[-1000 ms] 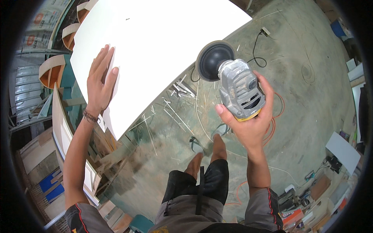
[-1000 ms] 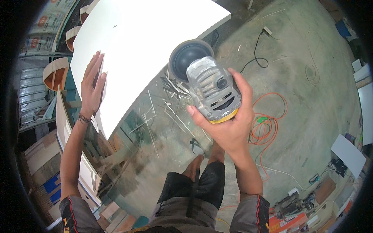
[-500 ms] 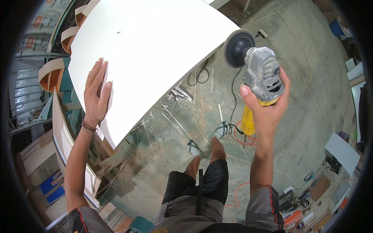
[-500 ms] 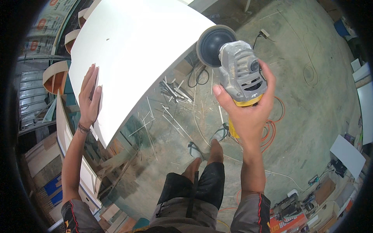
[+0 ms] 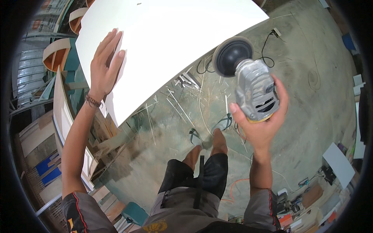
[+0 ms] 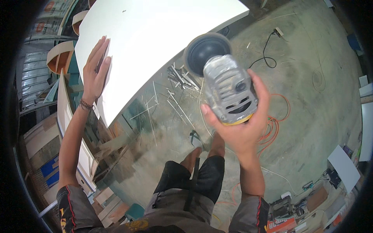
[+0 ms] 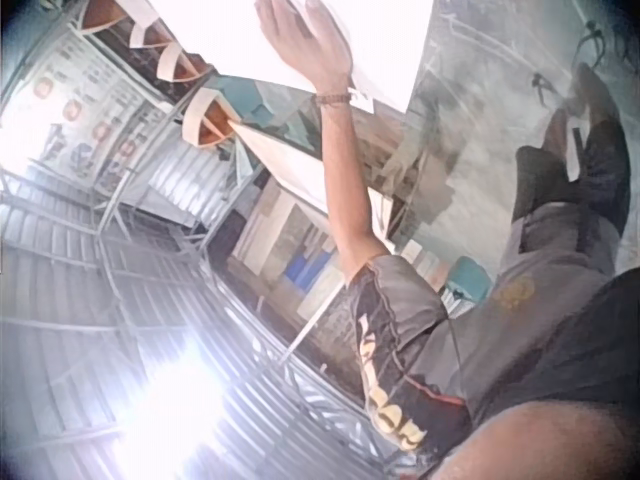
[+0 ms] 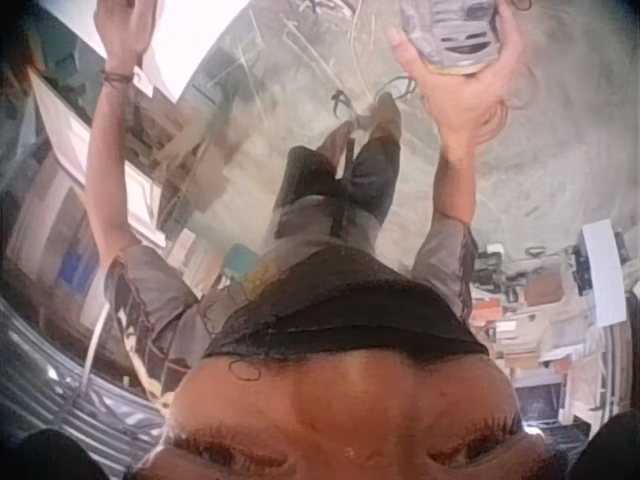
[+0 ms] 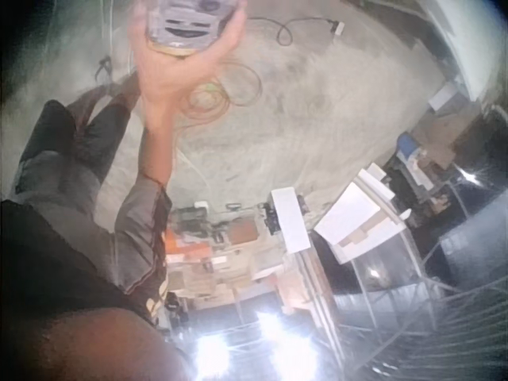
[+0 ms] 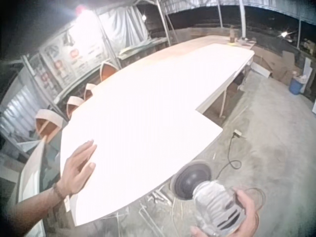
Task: The person sands the surface and edges of a white board using a power sander, then moves the board to a stack of other boards and continues sanding another piece.
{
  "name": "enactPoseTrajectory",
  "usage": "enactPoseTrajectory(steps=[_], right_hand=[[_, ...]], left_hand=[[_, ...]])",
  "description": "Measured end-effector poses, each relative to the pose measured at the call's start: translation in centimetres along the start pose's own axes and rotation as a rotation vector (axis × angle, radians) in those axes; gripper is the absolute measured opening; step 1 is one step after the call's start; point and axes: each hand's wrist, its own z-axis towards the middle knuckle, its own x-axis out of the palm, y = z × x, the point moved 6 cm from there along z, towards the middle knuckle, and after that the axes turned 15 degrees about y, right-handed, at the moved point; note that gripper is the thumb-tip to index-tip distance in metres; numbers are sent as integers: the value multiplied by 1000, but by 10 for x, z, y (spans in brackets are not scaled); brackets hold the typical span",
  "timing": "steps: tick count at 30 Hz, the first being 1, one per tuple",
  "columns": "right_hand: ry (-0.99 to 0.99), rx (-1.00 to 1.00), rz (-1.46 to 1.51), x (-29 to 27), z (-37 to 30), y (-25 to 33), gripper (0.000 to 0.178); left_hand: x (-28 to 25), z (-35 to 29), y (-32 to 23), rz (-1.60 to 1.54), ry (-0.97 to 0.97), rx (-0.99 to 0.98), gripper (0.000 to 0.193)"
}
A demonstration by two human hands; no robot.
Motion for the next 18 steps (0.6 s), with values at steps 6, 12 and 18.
enactPoseTrajectory(steps=[6, 12, 18], right_hand=[[94, -29, -29, 37, -29, 25, 98], [114, -82, -92, 54, -37, 42, 100], [127, -110, -97, 63, -39, 53, 99]], left_hand=[[3, -2, 3, -71, -40, 16, 47], [3, -2, 3, -91, -55, 29, 47], [4, -4, 6, -114, -73, 40, 48]])
